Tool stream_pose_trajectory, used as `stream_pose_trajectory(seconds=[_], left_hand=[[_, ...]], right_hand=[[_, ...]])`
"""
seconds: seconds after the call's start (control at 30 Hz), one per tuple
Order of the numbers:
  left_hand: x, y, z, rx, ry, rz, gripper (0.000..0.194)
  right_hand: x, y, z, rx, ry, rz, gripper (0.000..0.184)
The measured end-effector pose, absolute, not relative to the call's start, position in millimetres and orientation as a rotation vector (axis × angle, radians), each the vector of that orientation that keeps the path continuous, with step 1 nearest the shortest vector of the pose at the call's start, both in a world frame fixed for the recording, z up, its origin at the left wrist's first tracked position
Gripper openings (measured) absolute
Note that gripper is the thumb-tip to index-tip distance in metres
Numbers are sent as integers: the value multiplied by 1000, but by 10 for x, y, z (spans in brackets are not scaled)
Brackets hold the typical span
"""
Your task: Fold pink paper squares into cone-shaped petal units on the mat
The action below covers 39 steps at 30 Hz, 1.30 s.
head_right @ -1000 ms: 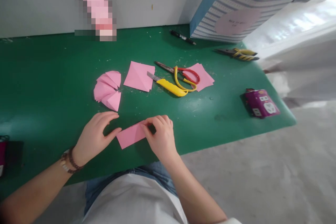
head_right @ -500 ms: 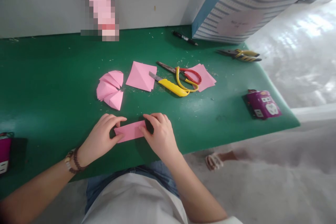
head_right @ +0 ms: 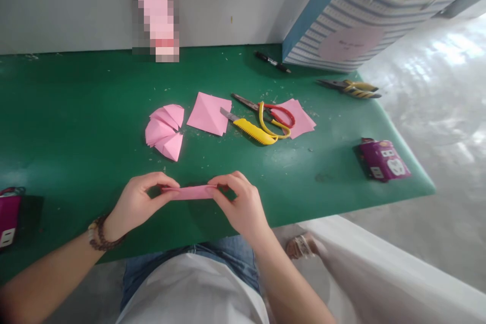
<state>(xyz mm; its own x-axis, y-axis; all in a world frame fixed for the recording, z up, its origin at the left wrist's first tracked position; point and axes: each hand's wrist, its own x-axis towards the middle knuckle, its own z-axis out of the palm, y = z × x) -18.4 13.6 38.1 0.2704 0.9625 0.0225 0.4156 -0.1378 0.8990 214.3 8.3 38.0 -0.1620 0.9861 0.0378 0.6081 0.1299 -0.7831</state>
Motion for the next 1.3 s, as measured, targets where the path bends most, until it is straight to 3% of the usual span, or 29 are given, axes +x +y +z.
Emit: stream_pose_trajectory(seconds=[0.3, 0.67, 1.13, 1.3], left_hand=[[-192, 129, 306, 2020, 1218, 915, 22], [-179, 109, 305, 2313, 1187, 995, 14], [-233, 128, 234, 2668, 935, 751, 25], [-215, 111, 199, 2628, 952, 667, 19]], right_hand=[[2082, 78, 356, -1500, -1665, 921, 6], [2053, 49, 326, -1533, -1672, 917, 13], [2301, 67, 123, -1195, -2232, 386, 35], [2312, 32, 138, -1051, -2465, 196, 44]])
